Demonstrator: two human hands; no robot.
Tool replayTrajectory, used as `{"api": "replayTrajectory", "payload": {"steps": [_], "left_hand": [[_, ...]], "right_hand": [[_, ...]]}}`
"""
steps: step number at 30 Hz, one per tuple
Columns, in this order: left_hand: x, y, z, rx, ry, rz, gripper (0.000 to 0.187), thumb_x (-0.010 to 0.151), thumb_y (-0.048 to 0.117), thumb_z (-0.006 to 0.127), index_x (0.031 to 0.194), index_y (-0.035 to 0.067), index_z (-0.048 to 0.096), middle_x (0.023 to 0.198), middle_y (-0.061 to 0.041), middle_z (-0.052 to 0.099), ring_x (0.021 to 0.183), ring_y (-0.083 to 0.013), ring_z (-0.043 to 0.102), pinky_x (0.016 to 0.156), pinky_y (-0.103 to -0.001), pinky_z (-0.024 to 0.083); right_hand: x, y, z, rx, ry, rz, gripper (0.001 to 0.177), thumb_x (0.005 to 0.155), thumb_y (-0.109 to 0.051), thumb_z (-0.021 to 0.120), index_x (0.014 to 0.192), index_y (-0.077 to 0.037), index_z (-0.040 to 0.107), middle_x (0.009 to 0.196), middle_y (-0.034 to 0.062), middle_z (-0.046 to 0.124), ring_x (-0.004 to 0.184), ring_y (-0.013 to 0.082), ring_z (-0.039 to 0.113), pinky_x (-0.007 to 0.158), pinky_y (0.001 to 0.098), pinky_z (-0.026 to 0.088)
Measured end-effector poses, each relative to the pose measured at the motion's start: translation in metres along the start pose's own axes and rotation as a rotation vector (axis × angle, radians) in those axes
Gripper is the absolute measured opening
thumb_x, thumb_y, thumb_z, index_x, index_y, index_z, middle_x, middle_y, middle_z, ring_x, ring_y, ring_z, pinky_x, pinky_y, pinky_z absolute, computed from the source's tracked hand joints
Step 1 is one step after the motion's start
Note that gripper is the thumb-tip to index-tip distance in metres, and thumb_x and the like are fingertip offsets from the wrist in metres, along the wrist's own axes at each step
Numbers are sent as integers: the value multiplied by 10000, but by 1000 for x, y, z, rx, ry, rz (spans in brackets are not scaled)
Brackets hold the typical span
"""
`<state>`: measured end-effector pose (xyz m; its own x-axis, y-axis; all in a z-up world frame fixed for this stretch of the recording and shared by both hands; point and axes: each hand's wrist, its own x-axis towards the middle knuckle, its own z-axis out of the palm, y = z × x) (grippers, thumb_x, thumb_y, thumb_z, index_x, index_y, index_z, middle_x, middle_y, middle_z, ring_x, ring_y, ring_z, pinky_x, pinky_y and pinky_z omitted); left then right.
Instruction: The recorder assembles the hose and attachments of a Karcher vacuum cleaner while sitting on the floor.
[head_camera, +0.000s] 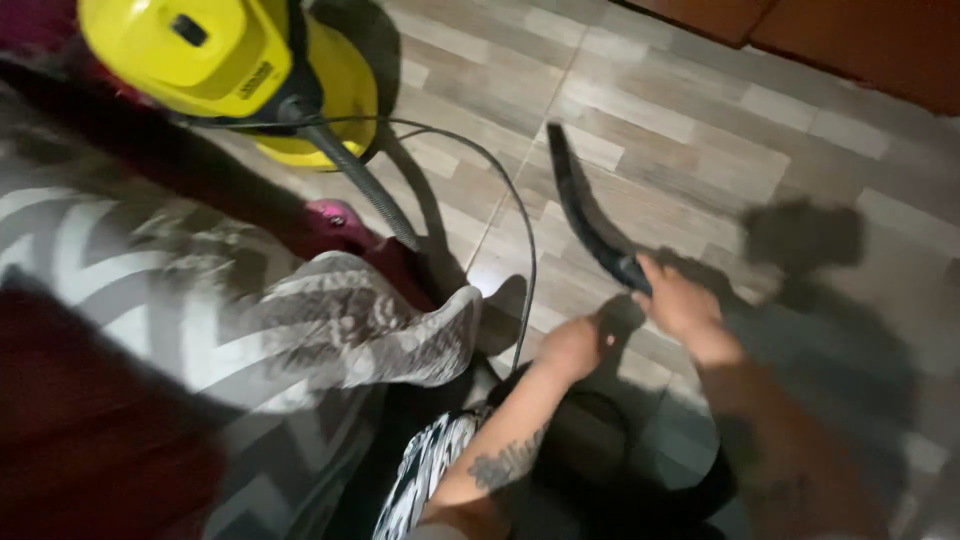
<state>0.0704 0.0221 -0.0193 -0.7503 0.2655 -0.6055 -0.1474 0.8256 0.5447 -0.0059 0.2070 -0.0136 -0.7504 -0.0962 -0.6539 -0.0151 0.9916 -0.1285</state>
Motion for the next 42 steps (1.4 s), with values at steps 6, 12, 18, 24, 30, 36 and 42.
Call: {"api": "replayTrajectory", "payload": {"steps": [6, 12, 18, 24, 30, 36, 42], "left_hand": [[-69, -35, 61, -244, 45, -66, 477, 1023, 470, 480, 1200, 83, 694, 1164, -219, 704, 1085, -452, 639, 915, -542, 509], [-110, 19, -4, -614, 88, -354, 729, 965, 691, 467, 1359, 98, 625, 1205, -186, 724, 999, -369, 750, 886, -428, 555], [-190, 93, -118, -1058, 12, -614, 753, 913, 739, 549, 1258, 75, 626, 829, -133, 692, 575, -266, 636, 431, -394, 482], [-225, 112, -172, -1422, 51, -712, 655, 834, 722, 622, 1078, 117, 680, 650, -89, 554, 400, -192, 450, 357, -349, 315], [-166, 135, -175, -980, 278, -535, 830, 887, 747, 667, 995, -73, 744, 941, -293, 727, 919, -388, 717, 765, -458, 567], [-127, 130, -193, -932, 390, -435, 713, 1030, 652, 530, 1037, -20, 770, 1043, -303, 724, 1065, -441, 688, 934, -509, 535], [-106, 123, -68, -488, 513, -187, 498, 720, 103, 674, 1217, 103, 706, 1275, -150, 703, 1153, -342, 688, 927, -446, 557]], "right_hand": [[-80, -11, -2, 116, -3, 42, 770, 931, -400, 630, 1618, -348, 287, 1392, 108, 603, 1186, 361, 648, 960, 511, 540], [-183, -63, -69, 161, -4, 48, 738, 951, -455, 623, 1597, -274, 317, 1358, 155, 616, 1144, 394, 663, 901, 522, 561], [-268, -102, -96, 343, 42, -22, 748, 925, -415, 665, 1564, -255, 311, 1383, 206, 579, 1057, 462, 655, 860, 540, 544], [-298, -117, -139, 494, -84, -14, 681, 908, -378, 652, 1535, -250, 419, 1111, 203, 744, 999, 398, 763, 875, 471, 588], [-289, -180, -203, 79, 248, -147, 589, 979, -225, 627, 1516, -72, 439, 1172, 269, 678, 1063, 456, 682, 902, 519, 567], [-241, -192, -292, 32, 184, -69, 747, 808, -261, 803, 1434, -73, 442, 1170, 280, 650, 1034, 467, 663, 883, 540, 548], [-112, -106, -343, 316, 184, -41, 501, 764, -205, 848, 1161, 35, 659, 1020, 217, 735, 901, 362, 731, 800, 474, 579]]}}
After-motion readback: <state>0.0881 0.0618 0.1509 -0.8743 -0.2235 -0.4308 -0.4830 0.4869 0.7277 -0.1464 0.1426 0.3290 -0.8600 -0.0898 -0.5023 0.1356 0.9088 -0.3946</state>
